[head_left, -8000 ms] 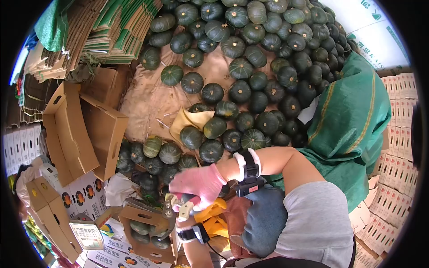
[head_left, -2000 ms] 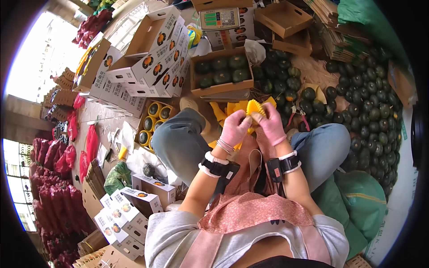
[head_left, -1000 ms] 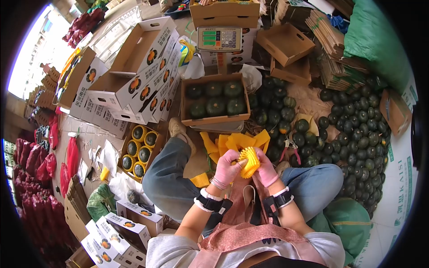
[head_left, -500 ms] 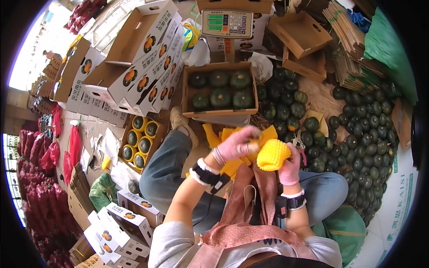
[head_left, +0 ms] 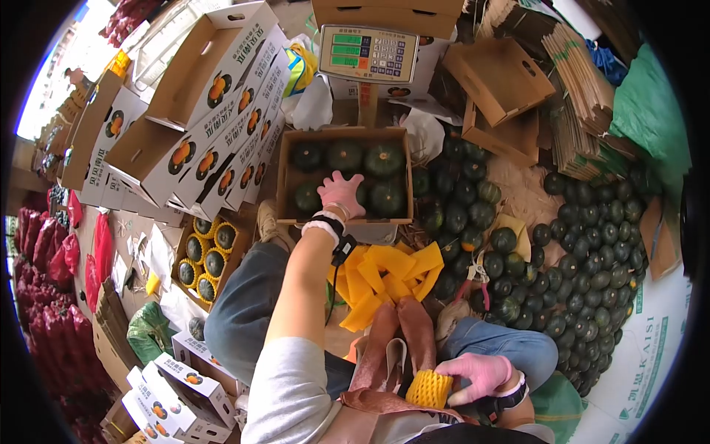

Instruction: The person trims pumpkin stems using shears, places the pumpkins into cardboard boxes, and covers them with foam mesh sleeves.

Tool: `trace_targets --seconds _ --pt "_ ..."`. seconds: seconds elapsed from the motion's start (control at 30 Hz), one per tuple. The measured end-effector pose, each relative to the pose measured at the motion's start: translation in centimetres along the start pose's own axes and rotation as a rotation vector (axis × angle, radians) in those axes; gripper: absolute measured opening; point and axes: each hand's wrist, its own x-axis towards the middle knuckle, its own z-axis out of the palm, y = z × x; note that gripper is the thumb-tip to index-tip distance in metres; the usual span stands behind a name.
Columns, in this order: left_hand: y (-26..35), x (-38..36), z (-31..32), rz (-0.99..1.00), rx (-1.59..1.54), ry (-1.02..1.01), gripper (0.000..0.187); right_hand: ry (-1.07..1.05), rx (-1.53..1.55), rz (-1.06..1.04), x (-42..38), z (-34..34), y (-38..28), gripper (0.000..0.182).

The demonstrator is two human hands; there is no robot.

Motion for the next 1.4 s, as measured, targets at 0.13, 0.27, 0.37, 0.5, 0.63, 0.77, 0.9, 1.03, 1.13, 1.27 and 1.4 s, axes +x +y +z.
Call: trace_targets --seconds 0.13,0.27,0.37,0.5,0.63,0.77,0.9,1.03,1.13,1.27,1.4 --pt "-2.0 -1.4 -1.1 -0.051 -0.265 0.339 0.082 -0.073 0.153 -0.075 0.4 -0.7 3.4 0.038" --pt "-8.2 0.2 0.3 -0.041 -0.644 0.582 0.083 -0.047 0.210 -0.222 0.9 -0.5 4.2 0.038" --pt "-10.2 0.7 0.7 -0.025 -0.833 0.554 0.080 -0.058 0.279 -0.161 0.8 -0.8 5.2 0.040" --pt "-11.1 1.6 2.0 0.280 -1.324 0.233 0.073 -0.142 0.392 -0.165 1.7 -0.4 4.8 0.041" --pt "-9.4 -0.3 0.5 0.034 -0.625 0.324 0.077 -0.101 0.158 -0.127 1.8 -0.8 2.9 0.037" --pt "-9.8 -0.8 2.1 -0.014 -0.283 0.301 0.058 0.007 0.260 -0.161 2.1 -0.5 4.1 0.038" --pt "-6.9 -2.0 3.6 0.179 -0.038 0.403 0.038 0.151 0.362 -0.263 2.9 -0.1 5.7 0.031" --pt "-4.8 -5.1 3.7 0.299 0.010 0.147 0.026 0.128 0.358 -0.277 1.9 -0.8 6.8 0.030" --pt "-5.8 -4.2 7.1 0.355 -0.130 0.292 0.021 0.270 0.366 -0.293 1.9 -0.7 7.1 0.028" --pt "-3.2 -5.6 10.7 0.339 -0.214 0.401 0.024 0.561 0.369 -0.371 3.1 -0.6 7.8 0.031" --pt "1.4 -9.7 11.0 0.314 -0.283 0.350 0.053 0.480 0.387 -0.438 3.6 -0.6 7.9 0.031"
